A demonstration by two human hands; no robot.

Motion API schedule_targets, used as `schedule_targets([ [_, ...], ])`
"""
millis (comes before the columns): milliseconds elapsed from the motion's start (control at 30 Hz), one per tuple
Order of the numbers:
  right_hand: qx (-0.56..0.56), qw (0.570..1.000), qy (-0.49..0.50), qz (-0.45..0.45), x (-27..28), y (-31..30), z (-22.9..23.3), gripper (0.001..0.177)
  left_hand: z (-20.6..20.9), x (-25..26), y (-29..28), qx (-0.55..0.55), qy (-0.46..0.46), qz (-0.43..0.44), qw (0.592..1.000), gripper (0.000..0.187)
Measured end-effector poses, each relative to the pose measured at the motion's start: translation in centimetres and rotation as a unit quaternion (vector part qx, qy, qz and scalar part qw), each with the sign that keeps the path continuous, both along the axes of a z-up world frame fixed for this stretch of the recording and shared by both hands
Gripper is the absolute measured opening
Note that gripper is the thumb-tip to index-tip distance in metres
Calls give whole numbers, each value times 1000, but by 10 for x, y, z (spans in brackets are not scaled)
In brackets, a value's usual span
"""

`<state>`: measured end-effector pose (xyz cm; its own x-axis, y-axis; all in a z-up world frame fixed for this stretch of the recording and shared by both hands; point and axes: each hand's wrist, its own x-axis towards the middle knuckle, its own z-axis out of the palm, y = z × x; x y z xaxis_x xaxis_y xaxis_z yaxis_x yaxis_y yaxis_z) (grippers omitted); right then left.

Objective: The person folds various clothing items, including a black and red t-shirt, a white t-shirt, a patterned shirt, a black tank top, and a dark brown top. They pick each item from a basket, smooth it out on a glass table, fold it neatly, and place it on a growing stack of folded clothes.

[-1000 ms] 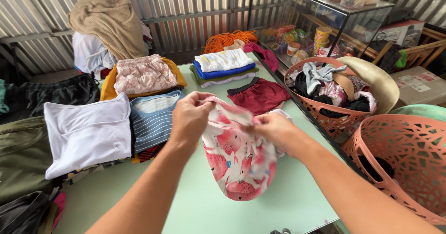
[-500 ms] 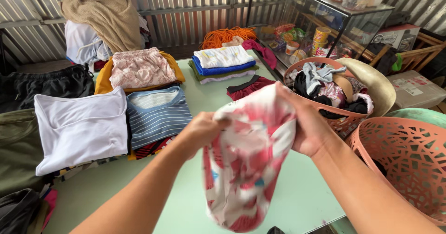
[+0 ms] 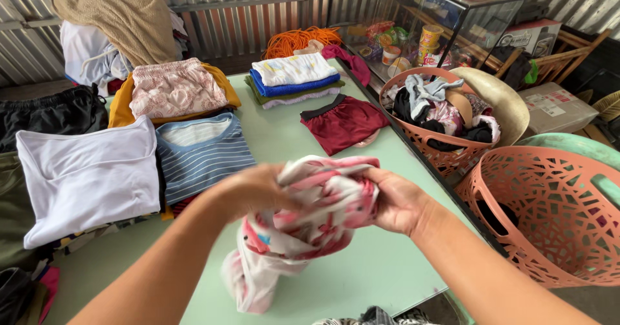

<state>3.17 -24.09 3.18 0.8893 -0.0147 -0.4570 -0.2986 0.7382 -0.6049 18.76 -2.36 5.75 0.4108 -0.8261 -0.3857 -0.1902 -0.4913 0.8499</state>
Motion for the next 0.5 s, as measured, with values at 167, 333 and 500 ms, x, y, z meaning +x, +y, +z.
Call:
schedule_targets([
  [167, -44, 993, 13, 111, -17, -3, 19, 33, -78, 28, 4, 36, -4, 109, 993, 43],
  [333, -455, 858, 99, 215, -24, -14, -28, 38, -30, 17, 16, -110, 417, 263, 863, 40],
  [500, 99, 987, 4, -129, -28, -44, -63, 48, -15, 12, 32, 13, 283, 33, 959, 34],
])
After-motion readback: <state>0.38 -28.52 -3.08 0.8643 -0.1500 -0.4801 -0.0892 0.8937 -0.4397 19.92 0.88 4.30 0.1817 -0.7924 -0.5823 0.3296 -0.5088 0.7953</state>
